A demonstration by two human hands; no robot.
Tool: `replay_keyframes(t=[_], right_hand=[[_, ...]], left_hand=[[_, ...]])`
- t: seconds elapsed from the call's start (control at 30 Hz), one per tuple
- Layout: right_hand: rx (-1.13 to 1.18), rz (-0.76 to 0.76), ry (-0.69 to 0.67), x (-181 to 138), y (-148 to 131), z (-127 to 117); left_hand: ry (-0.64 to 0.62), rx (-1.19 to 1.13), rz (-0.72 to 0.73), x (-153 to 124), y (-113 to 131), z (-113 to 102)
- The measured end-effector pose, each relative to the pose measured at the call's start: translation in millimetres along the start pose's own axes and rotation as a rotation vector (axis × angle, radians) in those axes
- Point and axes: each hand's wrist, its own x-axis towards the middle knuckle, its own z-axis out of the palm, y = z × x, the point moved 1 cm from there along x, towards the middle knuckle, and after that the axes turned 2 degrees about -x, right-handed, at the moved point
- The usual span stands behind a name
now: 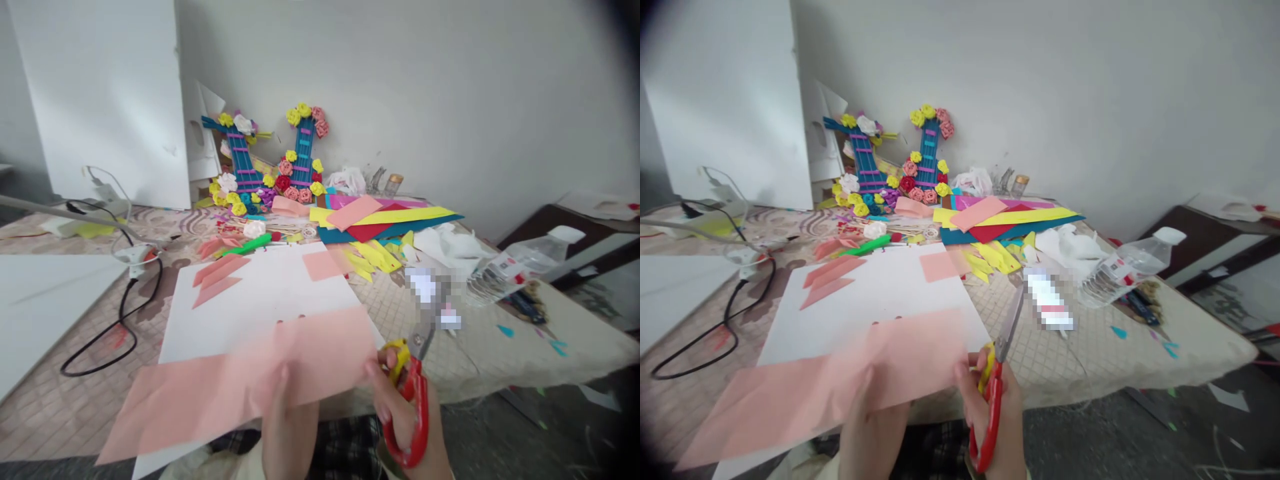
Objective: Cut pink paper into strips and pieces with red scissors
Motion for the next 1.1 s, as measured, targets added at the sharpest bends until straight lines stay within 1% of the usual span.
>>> replay_keyframes(t=[0.07,0.13,0.2,0.3,0.37,0.43,0.6,0.73,0.83,0.9,1.03,1.1], right_hand=[[0.017,0.004,0.014,4,1,3],[0.039,0.02,0.008,10,5,6],[0.042,0.041,-0.002,15,10,7],[0.007,0.056,-0.008,21,16,4],[-0.035,0.048,-0.013,24,19,0],[-0.091,0.048,-0.005,28,22,-4],[-0.097,0.034,0.047,37,21,-7],[-0.164,-0.002,0.046,42,16,-7],[-0.191,0.006,0.059,47,15,-11],[-0.17,0.009,0.072,50,15,-13],[-0.102,0.031,0.081,56,14,-10],[-0.074,0.009,0.075,58,14,-6]], left_hand=[[0.012,-0.041,-0.028,6,3,2],[0.003,-0.099,-0.064,11,0,4],[-0.047,-0.127,-0.078,15,-7,5],[-0.126,-0.093,-0.123,18,-17,7],[-0.129,-0.077,-0.173,21,-19,8],[-0.109,-0.087,-0.185,23,-18,9],[-0.047,-0.12,-0.133,29,-8,11],[-0.012,-0.087,-0.059,33,2,10],[-0.058,-0.024,-0.087,37,9,9],[-0.097,0.013,-0.096,38,12,9],[-0.135,0.037,-0.043,40,11,10],[-0.142,0.052,-0.018,39,6,8]])
